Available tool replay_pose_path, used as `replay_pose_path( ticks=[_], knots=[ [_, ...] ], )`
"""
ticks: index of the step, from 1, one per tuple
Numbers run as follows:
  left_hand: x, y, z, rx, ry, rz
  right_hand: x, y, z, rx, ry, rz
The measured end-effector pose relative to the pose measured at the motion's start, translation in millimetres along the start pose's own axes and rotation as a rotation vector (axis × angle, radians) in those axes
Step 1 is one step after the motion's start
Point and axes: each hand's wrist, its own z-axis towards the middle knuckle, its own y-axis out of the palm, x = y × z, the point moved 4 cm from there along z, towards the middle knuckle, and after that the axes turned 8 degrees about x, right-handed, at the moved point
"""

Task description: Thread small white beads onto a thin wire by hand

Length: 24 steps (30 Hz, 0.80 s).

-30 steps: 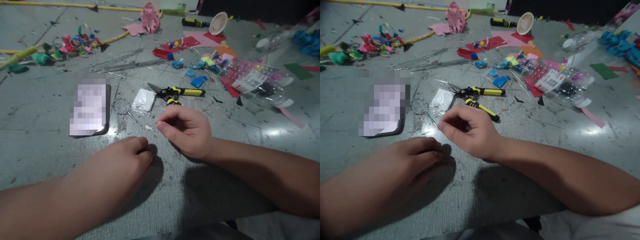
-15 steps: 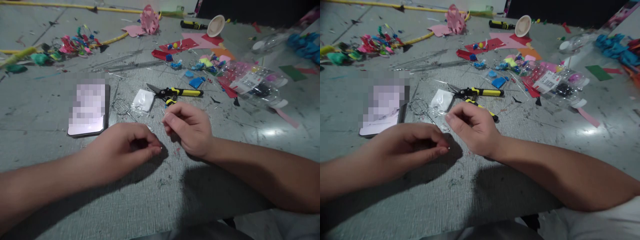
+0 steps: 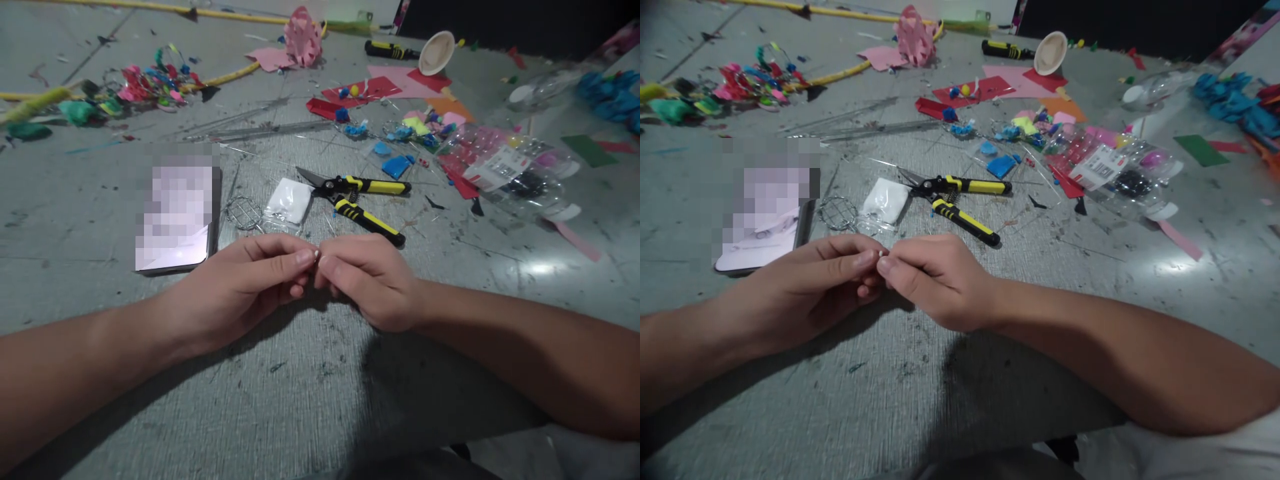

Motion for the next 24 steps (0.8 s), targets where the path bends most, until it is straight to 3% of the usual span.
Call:
replay_pose_path(
  ticks=[24],
  knots=[
    [-0.2, 1.9, -2.9, -0.032, -0.031, -0.107, 5.0, 0.8, -1.6, -0.013, 0.097, -0.034]
  ],
)
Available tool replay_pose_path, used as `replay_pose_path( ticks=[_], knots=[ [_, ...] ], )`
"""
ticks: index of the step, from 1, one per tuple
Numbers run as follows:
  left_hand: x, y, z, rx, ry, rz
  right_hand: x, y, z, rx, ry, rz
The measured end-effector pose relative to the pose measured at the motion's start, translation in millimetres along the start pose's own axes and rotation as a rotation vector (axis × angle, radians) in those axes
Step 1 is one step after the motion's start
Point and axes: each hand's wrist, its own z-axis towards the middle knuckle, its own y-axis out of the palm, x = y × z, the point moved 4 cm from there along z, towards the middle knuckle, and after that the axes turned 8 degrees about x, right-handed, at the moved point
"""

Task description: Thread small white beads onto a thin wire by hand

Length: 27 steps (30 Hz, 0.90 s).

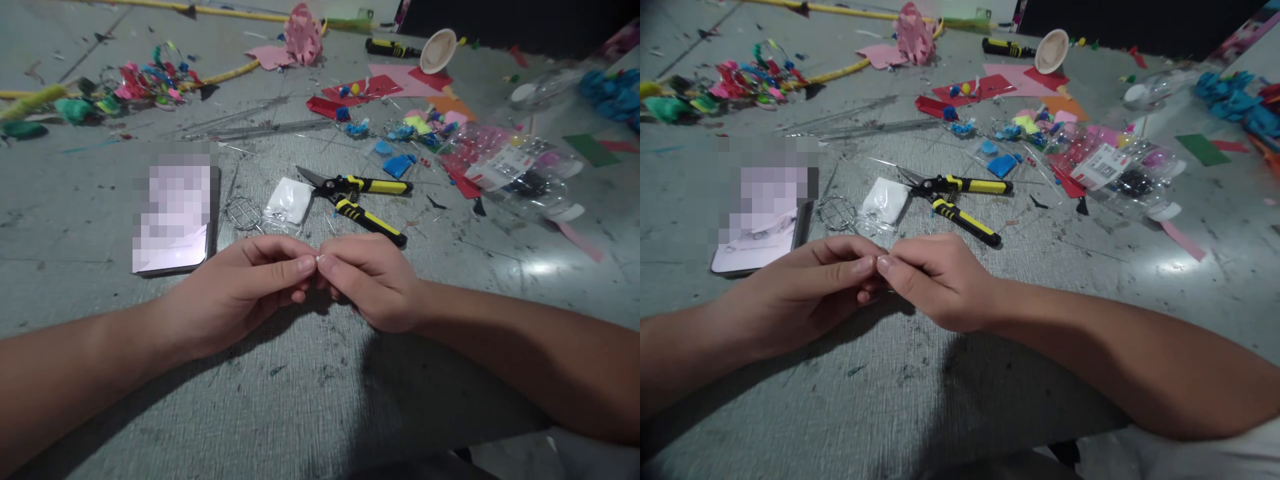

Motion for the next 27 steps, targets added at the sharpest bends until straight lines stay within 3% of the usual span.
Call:
replay_pose_path(
  ticks=[9, 19, 27],
  knots=[
    [0.7, -1.6, 0.9, 0.024, 0.053, 0.029, -3.5, 0.1, 2.8, 0.001, -0.068, 0.015],
    [-0.3, -1.4, 1.7, 0.002, 0.037, 0.024, -3.5, -0.1, 2.6, -0.056, -0.049, 0.041],
    [0.6, 0.0, 1.5, -0.019, 0.037, 0.021, -4.6, -0.3, 1.0, -0.004, -0.086, 0.014]
  ],
)
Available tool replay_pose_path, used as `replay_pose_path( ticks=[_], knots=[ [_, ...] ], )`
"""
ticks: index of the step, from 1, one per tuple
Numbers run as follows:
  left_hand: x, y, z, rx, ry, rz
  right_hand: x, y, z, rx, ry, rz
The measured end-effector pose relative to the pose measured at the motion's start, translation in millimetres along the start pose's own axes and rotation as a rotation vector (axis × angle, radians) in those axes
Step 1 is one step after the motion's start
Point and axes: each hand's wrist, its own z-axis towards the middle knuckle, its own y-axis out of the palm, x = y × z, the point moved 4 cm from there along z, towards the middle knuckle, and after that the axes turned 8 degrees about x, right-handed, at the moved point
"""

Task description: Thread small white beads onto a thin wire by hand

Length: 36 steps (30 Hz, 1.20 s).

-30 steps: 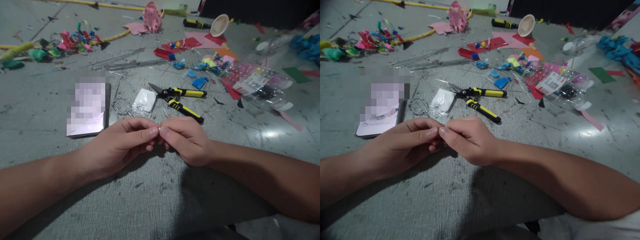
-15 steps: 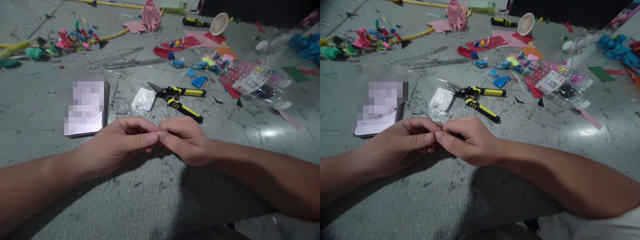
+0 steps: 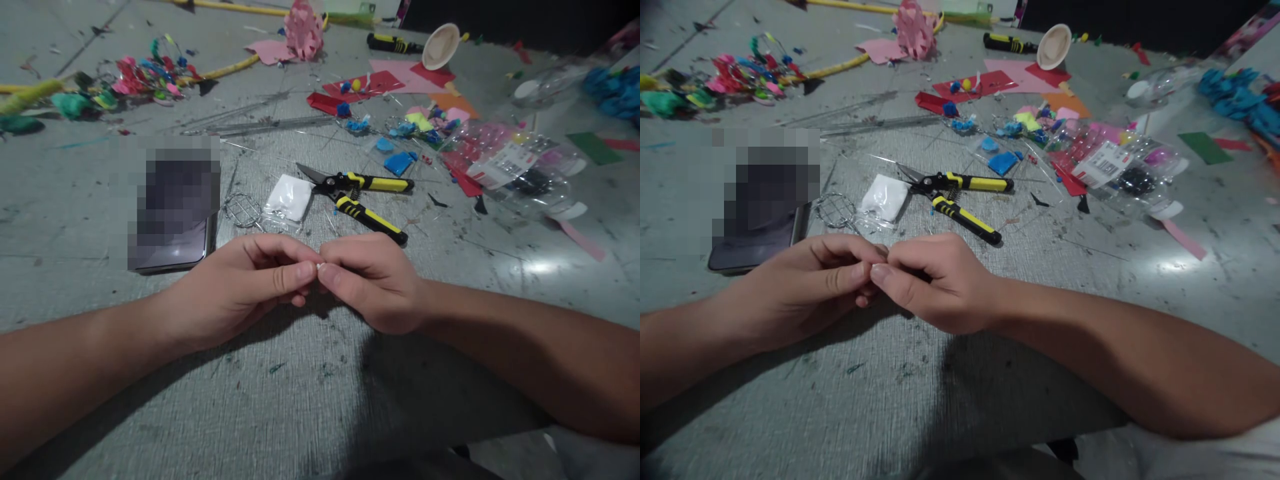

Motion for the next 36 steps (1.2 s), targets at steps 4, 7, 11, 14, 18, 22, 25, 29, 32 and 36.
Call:
replay_pose_path(
  ticks=[4, 7, 11, 14, 18, 22, 25, 29, 32, 36],
  knots=[
    [1, -1.2, 0, 0.016, 0.019, -0.006, 0, -1, -2, 0.078, 0.022, -0.042],
    [0, -2.6, 0, 0.042, 0.057, 0.01, 0, -2, -2, 0.12, 0.011, -0.066],
    [0, -5.3, 1, 0.071, 0.11, 0.04, -1, -3, -1, 0.127, -0.01, -0.067],
    [-1, -6.9, 1, 0.043, 0.128, 0.071, -1, -2, 0, 0.061, -0.023, -0.025],
    [-2, -9.1, 0, -0.007, 0.124, 0.128, -1, -1, 0, 0.013, -0.026, -0.001],
    [-2, -10.2, 0, -0.02, 0.122, 0.119, -1, -1, -1, 0.023, -0.029, 0.001],
    [-1, -8.9, 0, -0.023, 0.126, 0.1, -2, 0, 0, 0.043, -0.032, -0.016],
    [0, -6.0, 1, -0.013, 0.124, 0.069, -2, -1, 0, 0.098, -0.017, -0.041],
    [1, -5.2, 1, 0.001, 0.141, 0.087, -3, -2, 0, 0.111, -0.018, -0.074],
    [1, -7.0, 0, 0.01, 0.172, 0.135, -3, -3, -1, 0.127, -0.024, -0.096]
  ],
)
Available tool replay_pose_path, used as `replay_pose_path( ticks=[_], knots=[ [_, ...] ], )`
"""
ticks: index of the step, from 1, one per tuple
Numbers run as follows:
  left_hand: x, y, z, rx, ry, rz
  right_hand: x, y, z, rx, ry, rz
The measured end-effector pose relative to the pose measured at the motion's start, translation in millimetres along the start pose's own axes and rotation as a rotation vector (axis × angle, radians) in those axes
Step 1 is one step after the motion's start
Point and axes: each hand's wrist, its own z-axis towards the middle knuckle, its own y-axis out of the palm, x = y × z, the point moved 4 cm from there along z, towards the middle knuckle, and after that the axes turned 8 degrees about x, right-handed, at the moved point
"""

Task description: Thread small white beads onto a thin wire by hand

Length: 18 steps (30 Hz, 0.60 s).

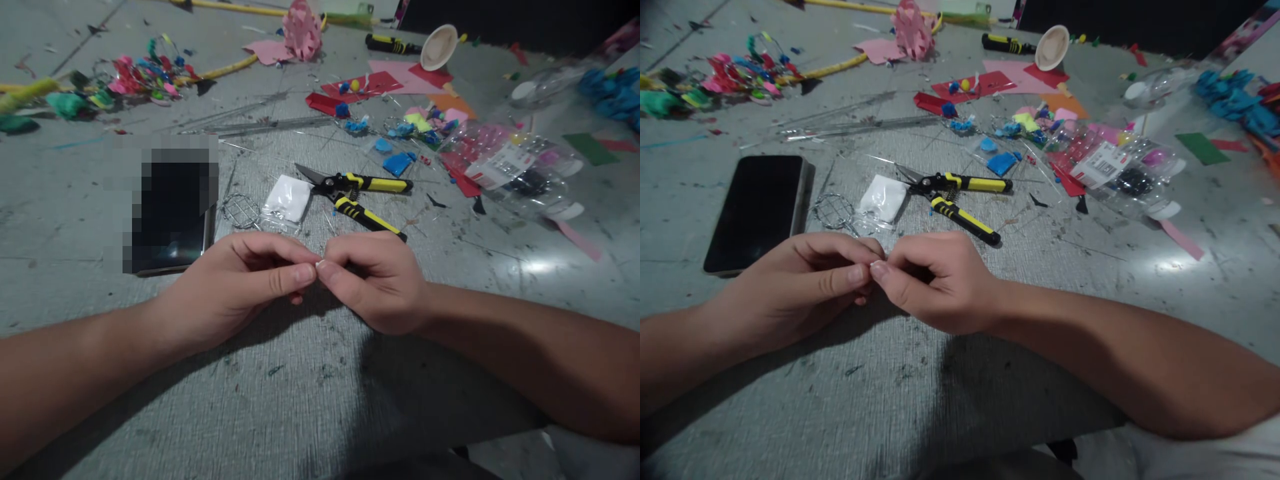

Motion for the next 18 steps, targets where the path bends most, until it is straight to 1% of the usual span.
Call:
replay_pose_path(
  ticks=[4, 7, 13, 18],
  knots=[
    [-1.4, -2.9, -0.5, -0.017, -0.005, 0.029, 0.3, 2.5, 0.1, -0.07, -0.013, 0.069],
    [-2.6, -3.9, -0.3, -0.051, -0.005, 0.047, 0.0, 4.2, 0.4, -0.119, -0.024, 0.064],
    [-3.2, -5.2, -1.5, -0.065, -0.029, 0.073, 0.5, 3.2, -0.3, -0.092, -0.007, 0.079],
    [-0.9, -3.1, -3.0, -0.081, -0.03, 0.081, 0.2, 2.7, -1.2, -0.101, 0.003, 0.089]
  ],
)
